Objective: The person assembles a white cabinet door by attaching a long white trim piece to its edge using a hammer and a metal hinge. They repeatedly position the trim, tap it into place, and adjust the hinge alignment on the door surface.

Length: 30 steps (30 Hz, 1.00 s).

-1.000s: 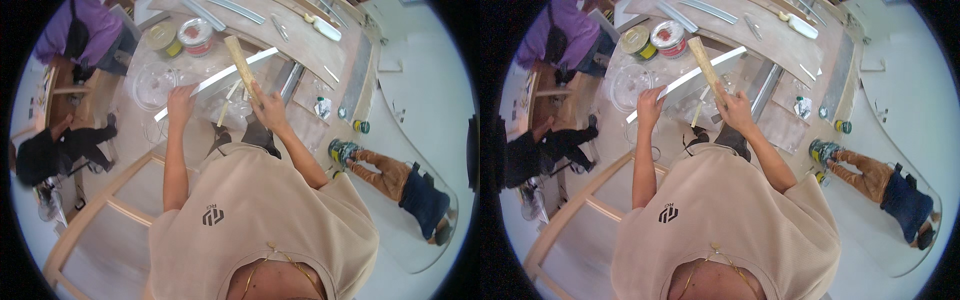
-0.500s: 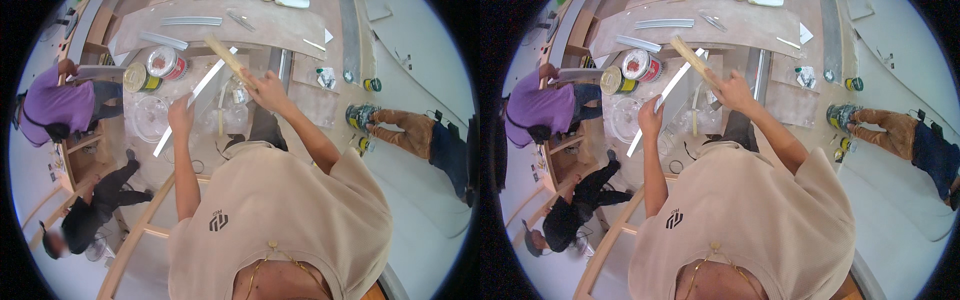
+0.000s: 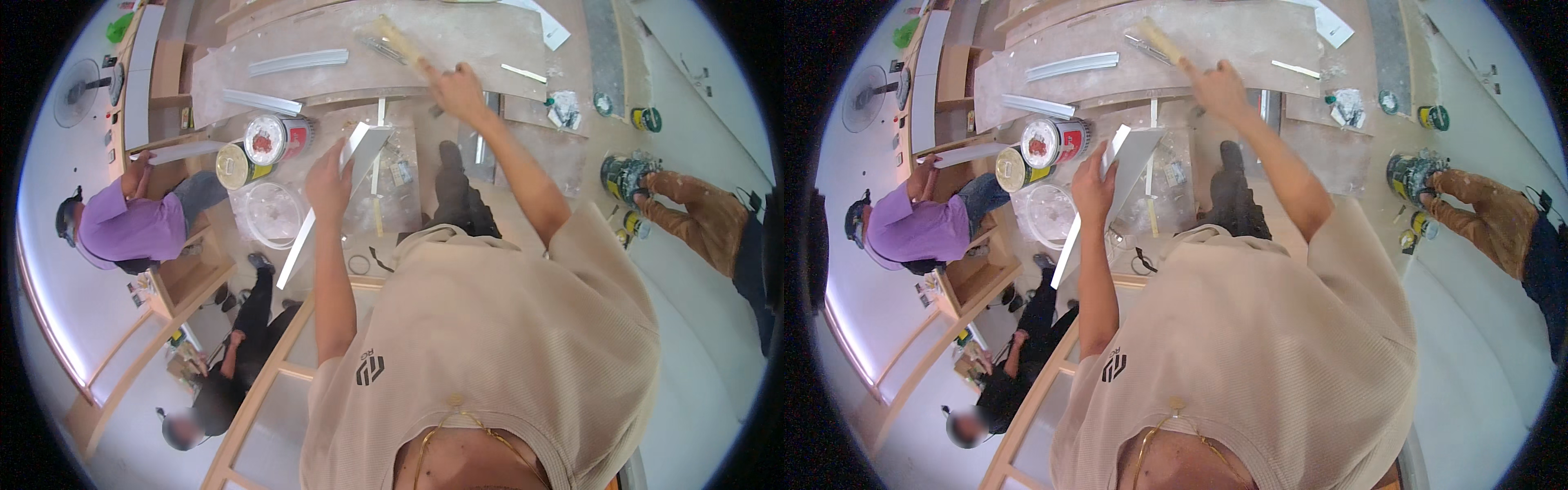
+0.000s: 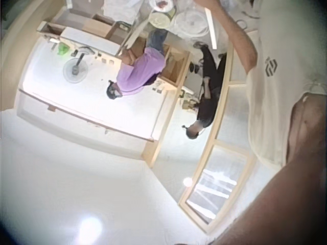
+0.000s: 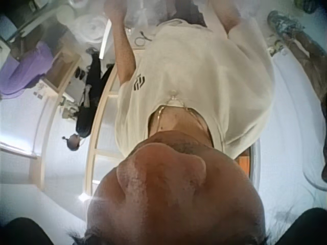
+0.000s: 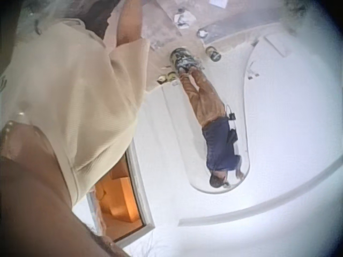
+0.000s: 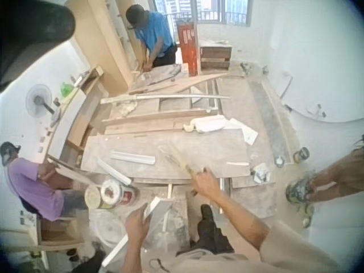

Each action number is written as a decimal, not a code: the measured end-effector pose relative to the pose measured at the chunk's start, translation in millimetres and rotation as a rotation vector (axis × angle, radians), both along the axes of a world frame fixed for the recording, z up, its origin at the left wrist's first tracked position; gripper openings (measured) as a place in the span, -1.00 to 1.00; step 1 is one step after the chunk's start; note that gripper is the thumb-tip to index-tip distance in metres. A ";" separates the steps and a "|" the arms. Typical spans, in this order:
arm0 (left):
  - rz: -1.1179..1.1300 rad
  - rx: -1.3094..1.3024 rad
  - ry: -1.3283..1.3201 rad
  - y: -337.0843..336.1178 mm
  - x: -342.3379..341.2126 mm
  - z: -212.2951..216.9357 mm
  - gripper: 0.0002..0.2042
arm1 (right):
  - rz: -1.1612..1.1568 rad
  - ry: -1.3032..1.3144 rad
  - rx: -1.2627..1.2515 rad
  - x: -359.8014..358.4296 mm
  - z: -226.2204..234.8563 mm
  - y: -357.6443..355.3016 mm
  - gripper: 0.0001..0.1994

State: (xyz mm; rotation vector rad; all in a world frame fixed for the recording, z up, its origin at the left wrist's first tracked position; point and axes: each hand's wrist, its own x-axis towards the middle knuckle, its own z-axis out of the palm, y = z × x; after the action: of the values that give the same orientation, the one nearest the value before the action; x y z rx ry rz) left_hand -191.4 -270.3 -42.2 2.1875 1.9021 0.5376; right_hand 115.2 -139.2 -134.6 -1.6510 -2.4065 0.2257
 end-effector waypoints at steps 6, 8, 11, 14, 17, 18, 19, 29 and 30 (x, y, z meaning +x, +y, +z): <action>0.066 -0.116 -0.061 35.5 19.7 -25.8 -0.60 | 0.041 -0.085 0.066 38.2 -52.6 97.1 -0.37; 0.109 -0.138 -0.126 35.3 16.8 -36.6 -0.60 | 0.105 -0.120 0.049 38.9 -55.2 110.5 -0.42; 0.142 -0.245 -0.248 32.1 9.7 -37.5 -0.62 | 0.148 -0.079 0.043 40.7 -73.8 111.7 -0.38; 0.180 -0.337 -0.474 45.5 12.3 -28.2 -0.63 | 0.109 0.022 0.138 51.1 -118.0 115.3 -0.39; 0.202 -0.438 -0.425 51.4 15.3 -24.3 -0.64 | 0.059 0.070 0.247 51.5 -127.8 116.2 -0.47; 0.249 -0.480 -0.437 49.5 14.3 -24.1 -0.64 | 0.031 0.094 0.308 44.5 -119.6 109.4 -0.50; 0.266 -0.450 -0.458 49.4 16.3 -23.8 -0.66 | -0.001 0.120 0.371 36.4 -107.8 99.0 -0.52; 0.388 -0.378 -0.413 54.3 16.8 -28.6 -0.74 | -0.130 0.622 0.208 -54.5 -75.7 34.2 -0.78; 0.383 -0.370 -0.438 53.6 14.9 -29.8 -0.74 | -0.144 0.622 0.198 -57.4 -83.8 46.7 -0.73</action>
State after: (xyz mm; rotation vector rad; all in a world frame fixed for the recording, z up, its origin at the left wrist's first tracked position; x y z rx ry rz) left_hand -176.5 -216.6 -72.0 1.3555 1.9764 0.6045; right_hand 57.8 -92.4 -218.3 -1.3939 -1.7808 0.3937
